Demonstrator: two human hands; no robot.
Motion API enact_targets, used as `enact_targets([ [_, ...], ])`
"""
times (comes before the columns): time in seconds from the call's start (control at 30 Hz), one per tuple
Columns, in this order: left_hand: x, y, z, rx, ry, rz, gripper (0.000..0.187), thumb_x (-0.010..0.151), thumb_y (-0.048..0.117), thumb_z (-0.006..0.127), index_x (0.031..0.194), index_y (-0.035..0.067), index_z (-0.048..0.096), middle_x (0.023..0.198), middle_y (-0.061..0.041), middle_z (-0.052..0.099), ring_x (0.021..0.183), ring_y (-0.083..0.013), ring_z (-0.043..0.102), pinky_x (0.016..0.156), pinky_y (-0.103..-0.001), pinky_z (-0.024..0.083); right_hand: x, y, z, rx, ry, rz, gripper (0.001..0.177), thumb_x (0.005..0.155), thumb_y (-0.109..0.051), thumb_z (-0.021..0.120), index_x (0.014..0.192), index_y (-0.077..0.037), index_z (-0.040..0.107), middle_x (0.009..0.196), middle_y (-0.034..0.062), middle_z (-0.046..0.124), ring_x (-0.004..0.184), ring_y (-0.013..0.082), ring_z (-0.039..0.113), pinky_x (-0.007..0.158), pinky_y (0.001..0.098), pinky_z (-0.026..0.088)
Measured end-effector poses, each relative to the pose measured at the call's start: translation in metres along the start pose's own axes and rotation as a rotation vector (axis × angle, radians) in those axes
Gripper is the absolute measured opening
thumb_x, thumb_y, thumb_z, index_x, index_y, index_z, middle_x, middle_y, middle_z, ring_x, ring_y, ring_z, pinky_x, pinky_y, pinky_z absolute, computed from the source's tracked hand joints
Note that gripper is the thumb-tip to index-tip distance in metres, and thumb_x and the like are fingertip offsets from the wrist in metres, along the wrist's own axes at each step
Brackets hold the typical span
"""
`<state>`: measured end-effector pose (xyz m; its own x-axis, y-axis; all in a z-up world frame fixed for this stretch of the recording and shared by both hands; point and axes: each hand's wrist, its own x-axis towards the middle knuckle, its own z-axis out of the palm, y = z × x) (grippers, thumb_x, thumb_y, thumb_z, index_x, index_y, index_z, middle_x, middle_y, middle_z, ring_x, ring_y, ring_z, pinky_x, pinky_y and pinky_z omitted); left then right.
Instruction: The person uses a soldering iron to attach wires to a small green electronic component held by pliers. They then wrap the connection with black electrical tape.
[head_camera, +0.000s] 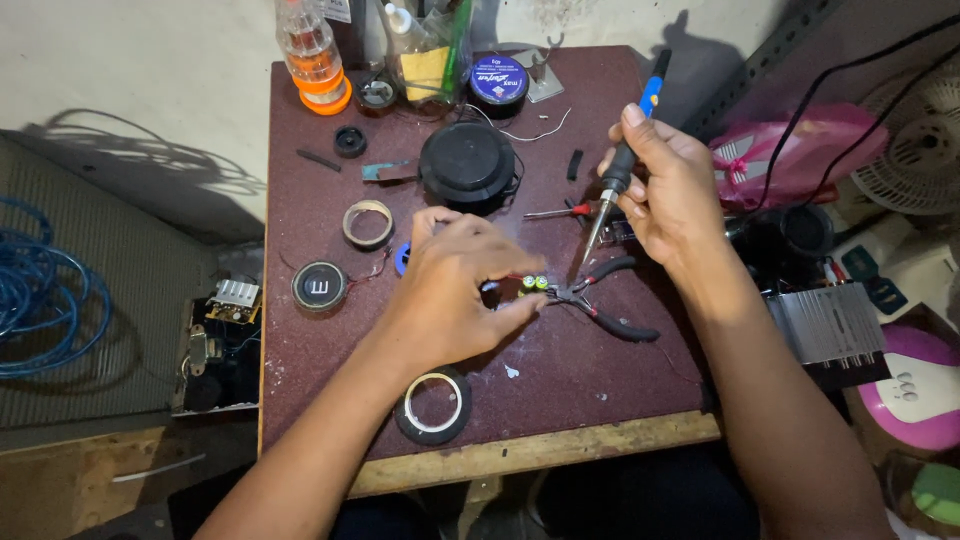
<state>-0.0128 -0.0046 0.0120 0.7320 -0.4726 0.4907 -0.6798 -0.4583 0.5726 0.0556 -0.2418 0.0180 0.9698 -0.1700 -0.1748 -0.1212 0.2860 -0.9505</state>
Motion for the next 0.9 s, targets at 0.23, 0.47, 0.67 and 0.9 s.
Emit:
enact_targets([
  [0.23, -0.0015, -0.0034, 0.0050, -0.039, -0.009, 0.032, 0.020, 0.075, 0.023, 0.090, 0.092, 0.022, 0.081, 0.090, 0.008, 0.076, 0.092, -0.0133, 0.064, 0.098, -0.041, 0.030, -0.0003, -0.0009, 0.0006, -0.026, -0.026, 0.000, 0.028, 0.099, -0.032, 0.068, 0.093, -0.006, 0.062, 0.068, 0.0081, 0.060, 0.039, 0.0016, 0.036, 0.031, 0.0144, 0.025],
  [0.47, -0.0017, -0.0031, 0.0039, -0.044, -0.032, 0.026, 0.019, 0.075, 0.024, 0.089, 0.091, 0.021, 0.081, 0.090, 0.007, 0.076, 0.091, -0.0147, 0.064, 0.097, -0.042, 0.030, 0.0005, 0.0012, -0.0011, 0.007, -0.059, -0.018, 0.027, 0.099, -0.029, 0.069, 0.094, -0.004, 0.062, 0.066, 0.0088, 0.059, 0.039, 0.0019, 0.037, 0.031, 0.0144, 0.027],
  [0.67, -0.0001, -0.0002, 0.0009, -0.035, -0.066, -0.010, 0.021, 0.075, 0.029, 0.090, 0.091, 0.020, 0.082, 0.090, 0.006, 0.077, 0.091, -0.0154, 0.064, 0.096, -0.041, 0.030, -0.0009, 0.0000, 0.0008, -0.007, -0.049, -0.015, 0.027, 0.099, -0.030, 0.069, 0.093, -0.004, 0.063, 0.067, 0.0084, 0.059, 0.039, 0.0014, 0.037, 0.031, 0.0139, 0.025],
  [0.9, -0.0015, -0.0035, 0.0046, -0.002, -0.102, -0.029, 0.024, 0.074, 0.033, 0.089, 0.091, 0.019, 0.082, 0.089, 0.004, 0.077, 0.090, -0.0169, 0.064, 0.096, -0.043, 0.029, 0.0000, 0.0019, 0.0002, 0.002, -0.019, -0.003, 0.027, 0.098, -0.030, 0.070, 0.094, -0.004, 0.063, 0.069, 0.0104, 0.062, 0.039, 0.0015, 0.036, 0.030, 0.0143, 0.025],
])
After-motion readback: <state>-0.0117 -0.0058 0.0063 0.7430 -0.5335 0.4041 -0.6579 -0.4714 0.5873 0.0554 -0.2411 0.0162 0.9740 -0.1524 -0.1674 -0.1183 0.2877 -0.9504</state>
